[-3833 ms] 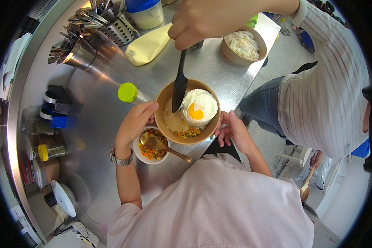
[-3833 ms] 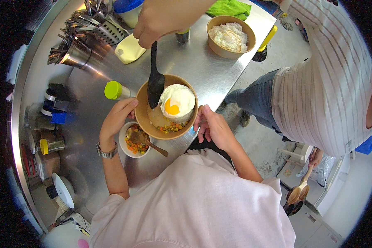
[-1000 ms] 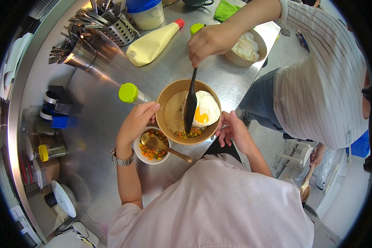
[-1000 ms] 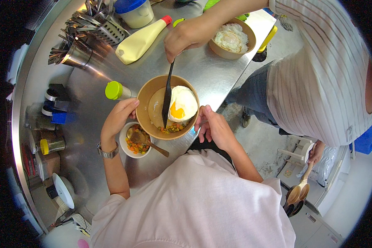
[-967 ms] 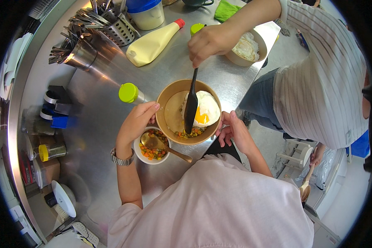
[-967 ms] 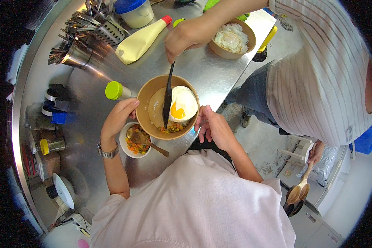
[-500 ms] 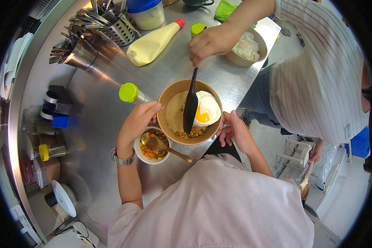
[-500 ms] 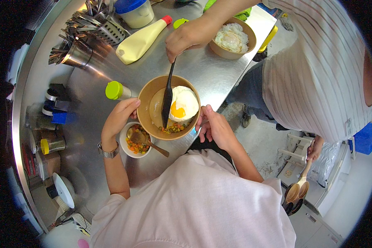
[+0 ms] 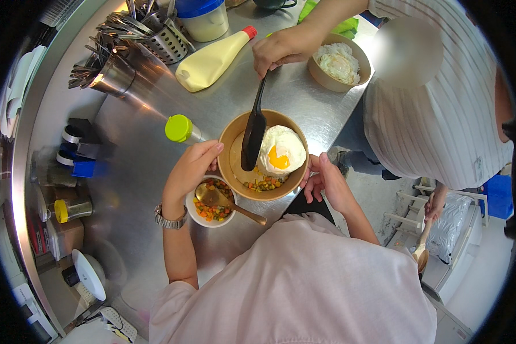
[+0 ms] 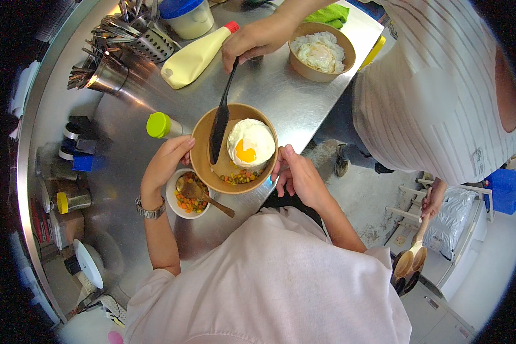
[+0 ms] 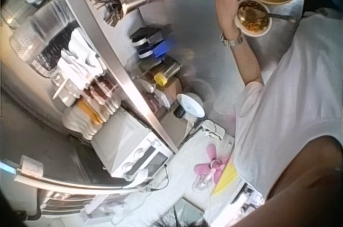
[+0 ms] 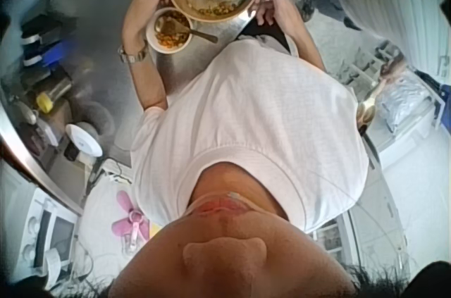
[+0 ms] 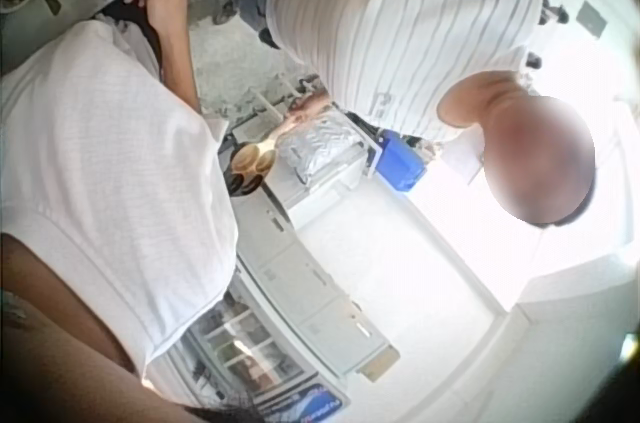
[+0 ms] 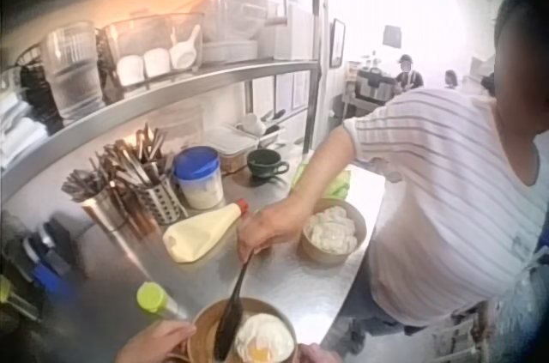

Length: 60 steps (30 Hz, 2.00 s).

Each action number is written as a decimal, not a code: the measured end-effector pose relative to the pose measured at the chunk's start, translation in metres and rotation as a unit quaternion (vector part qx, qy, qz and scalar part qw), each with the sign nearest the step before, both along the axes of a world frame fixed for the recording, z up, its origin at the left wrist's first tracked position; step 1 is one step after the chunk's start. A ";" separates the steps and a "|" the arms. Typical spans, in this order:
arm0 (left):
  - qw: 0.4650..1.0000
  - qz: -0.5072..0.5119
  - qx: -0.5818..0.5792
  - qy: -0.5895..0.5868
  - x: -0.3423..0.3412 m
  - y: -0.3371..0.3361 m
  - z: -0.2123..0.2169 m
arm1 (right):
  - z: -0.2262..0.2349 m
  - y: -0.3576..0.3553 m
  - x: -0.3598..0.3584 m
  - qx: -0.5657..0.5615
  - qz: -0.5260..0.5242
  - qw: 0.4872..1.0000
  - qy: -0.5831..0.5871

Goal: The person retrieves mixed vegetables from a microwave and places them into a paper bowl. They then add a fried egg on top of rice already in the bowl and finish by adding more mixed vegetables.

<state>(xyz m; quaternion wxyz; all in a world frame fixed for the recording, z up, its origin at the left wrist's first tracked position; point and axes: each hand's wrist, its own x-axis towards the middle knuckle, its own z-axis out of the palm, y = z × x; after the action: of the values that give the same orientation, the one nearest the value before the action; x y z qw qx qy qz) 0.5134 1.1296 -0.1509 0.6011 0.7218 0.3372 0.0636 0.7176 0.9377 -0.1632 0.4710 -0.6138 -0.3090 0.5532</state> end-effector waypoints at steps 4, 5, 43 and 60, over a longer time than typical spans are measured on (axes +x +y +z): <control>1.000 -0.002 0.004 0.004 0.001 -0.001 0.004 | 0.000 0.000 0.000 -0.005 0.009 1.000 -0.010; 1.000 0.004 0.009 0.004 0.001 -0.002 0.004 | 0.001 0.000 0.000 -0.001 0.002 1.000 -0.002; 0.974 0.151 0.118 0.118 -0.096 -0.035 0.007 | 0.059 0.004 -0.042 -0.088 0.323 0.867 -0.369; 0.983 0.072 0.115 0.125 -0.102 -0.027 0.005 | 0.038 0.007 -0.076 0.069 0.237 0.890 -0.383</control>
<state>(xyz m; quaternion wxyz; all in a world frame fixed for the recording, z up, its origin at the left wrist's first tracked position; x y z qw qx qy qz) 0.4118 1.1030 -0.1456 0.4612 0.7622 0.4509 0.0545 0.6421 0.9444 -0.1257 0.2121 -0.6523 -0.6395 0.3473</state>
